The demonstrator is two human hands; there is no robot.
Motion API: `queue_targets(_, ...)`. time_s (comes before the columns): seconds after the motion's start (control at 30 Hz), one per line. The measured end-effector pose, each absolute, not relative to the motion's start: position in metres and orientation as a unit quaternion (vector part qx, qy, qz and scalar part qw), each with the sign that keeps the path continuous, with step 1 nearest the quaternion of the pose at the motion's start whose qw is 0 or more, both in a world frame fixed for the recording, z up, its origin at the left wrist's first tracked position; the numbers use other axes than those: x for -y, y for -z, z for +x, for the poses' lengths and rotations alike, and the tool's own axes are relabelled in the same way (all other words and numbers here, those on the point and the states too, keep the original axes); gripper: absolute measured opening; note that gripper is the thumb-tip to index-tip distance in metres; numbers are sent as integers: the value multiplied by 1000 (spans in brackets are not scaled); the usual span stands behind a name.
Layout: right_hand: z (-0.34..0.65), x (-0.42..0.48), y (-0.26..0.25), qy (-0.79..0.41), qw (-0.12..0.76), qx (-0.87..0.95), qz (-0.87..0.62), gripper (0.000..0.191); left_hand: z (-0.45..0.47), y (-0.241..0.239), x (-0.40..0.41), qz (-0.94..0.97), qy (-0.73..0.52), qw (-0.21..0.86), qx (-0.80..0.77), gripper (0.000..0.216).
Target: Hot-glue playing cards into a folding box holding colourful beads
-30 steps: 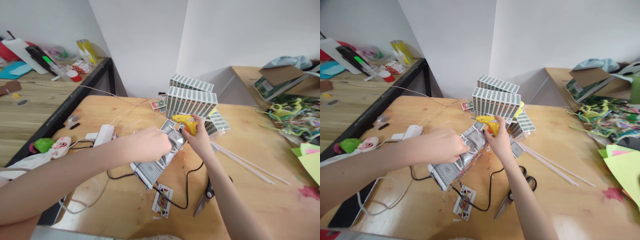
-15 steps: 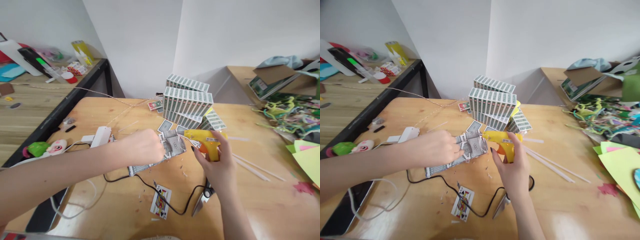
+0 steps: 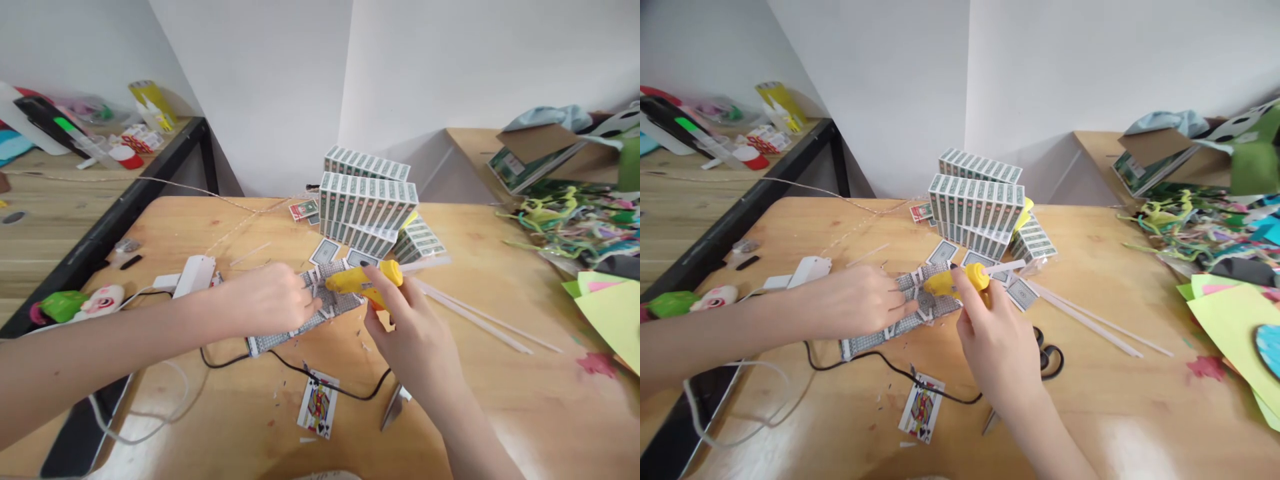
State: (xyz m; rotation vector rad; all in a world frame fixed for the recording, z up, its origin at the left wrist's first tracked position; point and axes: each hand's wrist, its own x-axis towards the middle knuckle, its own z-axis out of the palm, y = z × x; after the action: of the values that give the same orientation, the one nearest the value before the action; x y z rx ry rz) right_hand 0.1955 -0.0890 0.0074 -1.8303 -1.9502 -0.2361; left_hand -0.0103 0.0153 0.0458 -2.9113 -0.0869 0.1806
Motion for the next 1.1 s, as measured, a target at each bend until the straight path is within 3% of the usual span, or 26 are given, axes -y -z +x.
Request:
queue_targets(0.6, 191, 90, -13, 140, 183, 744, -627, 52, -12, -52, -14, -991, -84, 84, 56, 22)
queue_targets(1.1, 189, 88, -17, 121, 186, 753, -619, 55, -18, -42, -23, -997, 9, 69, 31, 26)
